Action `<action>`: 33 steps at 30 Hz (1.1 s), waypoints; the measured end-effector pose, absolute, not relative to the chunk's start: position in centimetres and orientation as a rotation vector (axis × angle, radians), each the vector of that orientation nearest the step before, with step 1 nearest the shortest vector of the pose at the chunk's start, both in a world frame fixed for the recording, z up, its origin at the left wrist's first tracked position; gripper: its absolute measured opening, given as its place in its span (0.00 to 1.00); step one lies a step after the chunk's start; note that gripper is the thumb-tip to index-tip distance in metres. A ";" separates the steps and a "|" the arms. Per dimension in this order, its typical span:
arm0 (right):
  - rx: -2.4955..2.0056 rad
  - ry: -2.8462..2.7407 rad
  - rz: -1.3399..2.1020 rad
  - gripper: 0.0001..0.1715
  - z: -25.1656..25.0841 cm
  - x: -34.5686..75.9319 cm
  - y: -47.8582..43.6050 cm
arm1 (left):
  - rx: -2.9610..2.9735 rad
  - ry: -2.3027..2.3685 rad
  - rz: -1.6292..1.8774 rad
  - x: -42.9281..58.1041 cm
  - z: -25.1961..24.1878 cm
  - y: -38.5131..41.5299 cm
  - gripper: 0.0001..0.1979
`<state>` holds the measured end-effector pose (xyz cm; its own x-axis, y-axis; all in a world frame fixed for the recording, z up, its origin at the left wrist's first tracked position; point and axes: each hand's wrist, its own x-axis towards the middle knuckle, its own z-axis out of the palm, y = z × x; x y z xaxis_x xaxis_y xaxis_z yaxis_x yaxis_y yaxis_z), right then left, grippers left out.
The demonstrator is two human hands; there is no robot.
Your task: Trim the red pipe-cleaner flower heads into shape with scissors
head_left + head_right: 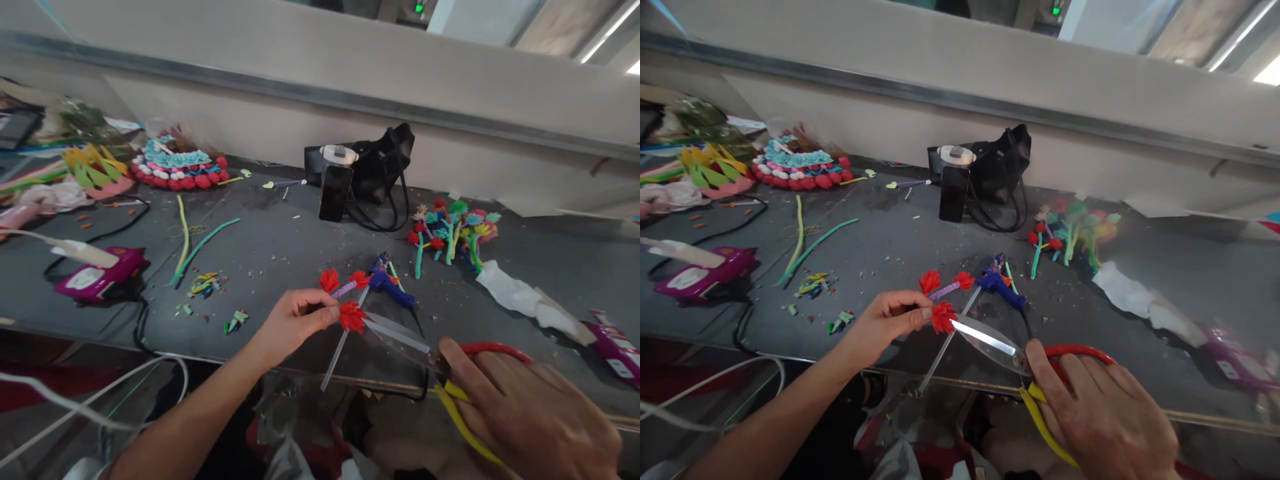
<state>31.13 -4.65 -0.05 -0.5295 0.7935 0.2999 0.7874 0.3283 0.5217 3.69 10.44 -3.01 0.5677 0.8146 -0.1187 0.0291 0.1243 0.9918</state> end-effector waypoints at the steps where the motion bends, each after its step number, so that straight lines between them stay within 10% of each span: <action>1: 1.516 2.552 0.992 0.21 -0.1 31.2 -4.7 | 1.338 0.807 0.672 3.7 -3.0 10.4 0.13; 33: 1.479 2.575 1.022 0.18 -0.1 31.2 -5.0 | 1.361 0.776 0.667 3.8 -2.7 10.2 0.13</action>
<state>31.17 -5.02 -0.13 -0.5565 0.7727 0.3055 0.7719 0.3447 0.5342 3.81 10.17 -2.74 0.5911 0.8007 -0.0976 0.0239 0.1035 0.9943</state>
